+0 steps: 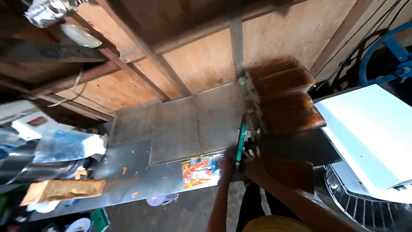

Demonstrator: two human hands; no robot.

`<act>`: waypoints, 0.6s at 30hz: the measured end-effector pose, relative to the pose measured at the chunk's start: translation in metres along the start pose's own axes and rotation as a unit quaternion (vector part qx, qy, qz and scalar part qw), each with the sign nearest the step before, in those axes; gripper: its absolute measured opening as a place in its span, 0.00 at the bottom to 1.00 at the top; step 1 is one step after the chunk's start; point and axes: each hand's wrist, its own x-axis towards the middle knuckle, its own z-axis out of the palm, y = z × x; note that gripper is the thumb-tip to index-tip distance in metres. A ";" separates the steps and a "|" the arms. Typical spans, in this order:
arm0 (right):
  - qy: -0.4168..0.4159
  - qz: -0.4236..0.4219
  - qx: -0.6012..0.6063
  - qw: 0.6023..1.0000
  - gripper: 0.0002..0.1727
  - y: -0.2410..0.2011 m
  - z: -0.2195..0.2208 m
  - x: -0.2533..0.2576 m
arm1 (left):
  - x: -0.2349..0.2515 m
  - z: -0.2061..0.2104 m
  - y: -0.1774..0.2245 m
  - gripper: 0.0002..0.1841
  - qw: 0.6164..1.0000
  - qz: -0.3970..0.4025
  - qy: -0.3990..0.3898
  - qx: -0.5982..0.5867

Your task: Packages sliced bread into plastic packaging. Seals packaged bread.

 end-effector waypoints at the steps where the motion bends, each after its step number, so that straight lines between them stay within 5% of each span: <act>1: 0.041 -0.019 0.012 0.999 0.13 0.002 0.003 -0.001 | 0.003 0.001 -0.004 0.21 1.000 -0.001 0.004 -0.014; 3: 0.116 -0.054 0.025 0.991 0.10 0.008 0.010 -0.002 | 0.003 0.003 -0.010 0.21 0.993 -0.005 0.039 -0.107; 6: 0.113 -0.061 0.019 0.992 0.09 0.012 0.010 -0.001 | -0.020 0.010 -0.010 0.19 0.929 0.069 0.213 -0.296; 9: 0.101 -0.059 -0.019 0.993 0.10 0.016 0.011 -0.003 | -0.058 0.010 0.015 0.26 0.926 0.138 0.246 -0.250; 14: 0.039 -0.014 -0.070 0.997 0.13 0.022 -0.009 -0.018 | -0.059 0.022 0.016 0.26 0.949 0.112 0.241 -0.169; 18: 0.116 -0.024 -0.029 0.993 0.14 0.045 -0.022 -0.037 | -0.074 0.025 0.015 0.26 0.920 0.103 0.341 -0.163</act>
